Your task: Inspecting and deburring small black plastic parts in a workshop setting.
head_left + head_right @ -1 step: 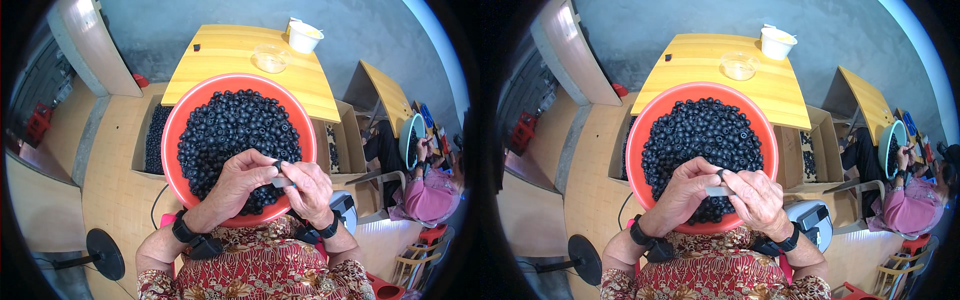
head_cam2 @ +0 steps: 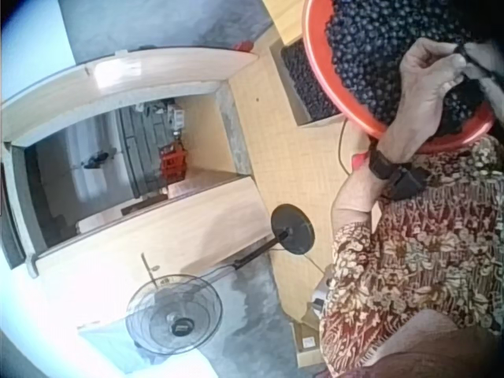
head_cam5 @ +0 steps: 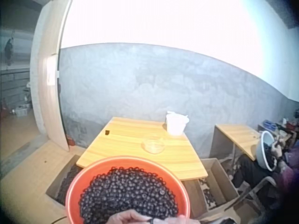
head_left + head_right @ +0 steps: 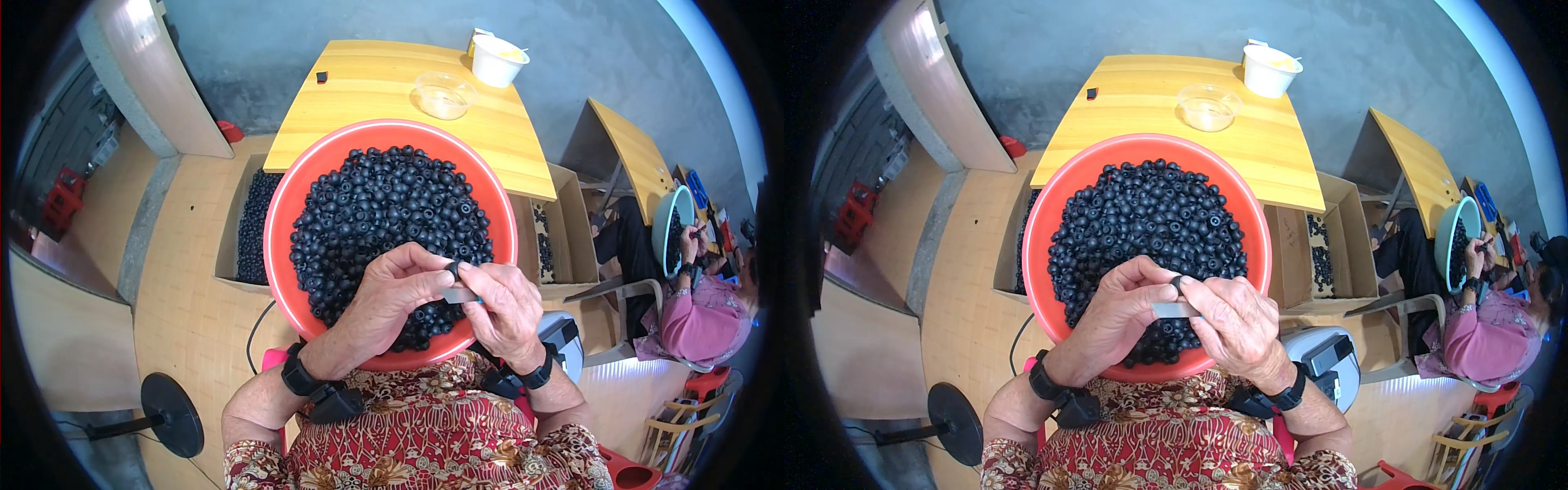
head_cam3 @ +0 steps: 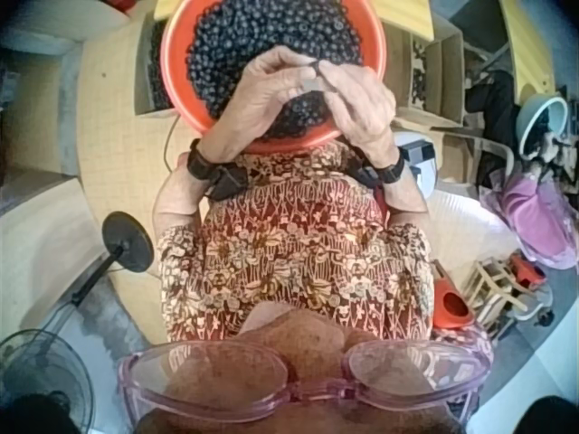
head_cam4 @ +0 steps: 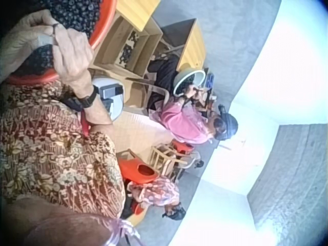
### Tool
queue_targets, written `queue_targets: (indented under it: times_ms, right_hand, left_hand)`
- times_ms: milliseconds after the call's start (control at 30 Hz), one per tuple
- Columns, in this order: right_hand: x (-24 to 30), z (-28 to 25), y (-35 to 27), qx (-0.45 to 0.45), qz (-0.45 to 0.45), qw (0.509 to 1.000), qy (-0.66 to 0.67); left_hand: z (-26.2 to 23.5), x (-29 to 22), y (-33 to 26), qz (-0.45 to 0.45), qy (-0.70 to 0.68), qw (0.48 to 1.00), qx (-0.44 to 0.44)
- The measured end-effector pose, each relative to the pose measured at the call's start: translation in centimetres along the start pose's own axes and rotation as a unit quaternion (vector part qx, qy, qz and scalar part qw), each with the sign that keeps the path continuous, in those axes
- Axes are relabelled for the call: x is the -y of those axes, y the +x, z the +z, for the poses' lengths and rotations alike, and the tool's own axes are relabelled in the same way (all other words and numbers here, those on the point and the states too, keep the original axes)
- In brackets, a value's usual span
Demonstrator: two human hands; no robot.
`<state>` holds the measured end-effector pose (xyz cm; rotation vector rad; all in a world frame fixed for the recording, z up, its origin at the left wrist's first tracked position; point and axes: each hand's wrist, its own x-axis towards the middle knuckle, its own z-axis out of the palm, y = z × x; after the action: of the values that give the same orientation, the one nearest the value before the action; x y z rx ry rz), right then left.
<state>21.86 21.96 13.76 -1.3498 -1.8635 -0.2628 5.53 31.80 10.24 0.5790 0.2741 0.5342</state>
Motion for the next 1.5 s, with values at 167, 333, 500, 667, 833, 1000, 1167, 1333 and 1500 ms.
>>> queue_targets:
  times_ms: [167,333,500,667,833,1000,1167,1333,1500]
  right_hand:
    - [-0.1,0.2,0.0,0.008,0.008,1.0,0.016]
    - [-0.1,-0.4,-0.4,0.03,-0.01,1.0,-0.001]
    - [-0.5,-0.3,-0.3,0.001,0.016,0.999,-0.033]
    - [-0.5,-0.4,-0.3,0.008,0.02,0.999,-0.046]
    - [-0.7,-0.3,-0.3,0.008,0.018,0.998,-0.054]
    - [-0.7,-0.3,-0.5,0.01,0.017,0.998,-0.054]
    - [-0.8,-0.1,-0.6,0.011,0.017,0.999,-0.048]
    - [-0.9,-0.3,-0.6,0.023,0.012,0.999,-0.042]
    - [-1.6,0.2,-1.2,0.024,0.023,0.998,-0.052]
  left_hand:
    - [-0.3,0.0,0.1,0.011,0.007,1.0,0.001]
    - [-0.6,-0.4,0.1,0.014,-0.024,0.999,0.016]
    - [-0.3,-0.5,-0.1,0.009,-0.014,1.0,-0.002]
    - [-0.2,-0.5,-0.2,0.005,-0.023,1.0,0.009]
    - [-0.2,-0.4,-0.1,0.007,-0.004,1.0,0.01]
    - [-0.1,-0.3,-0.1,0.005,0.006,1.0,0.0]
    - [-0.3,-0.2,-0.1,0.002,0.017,1.0,-0.003]
    - [-0.7,-0.1,-0.1,0.001,0.017,1.0,0.014]
    - [-0.6,-0.1,-0.1,0.005,0.029,0.999,0.017]
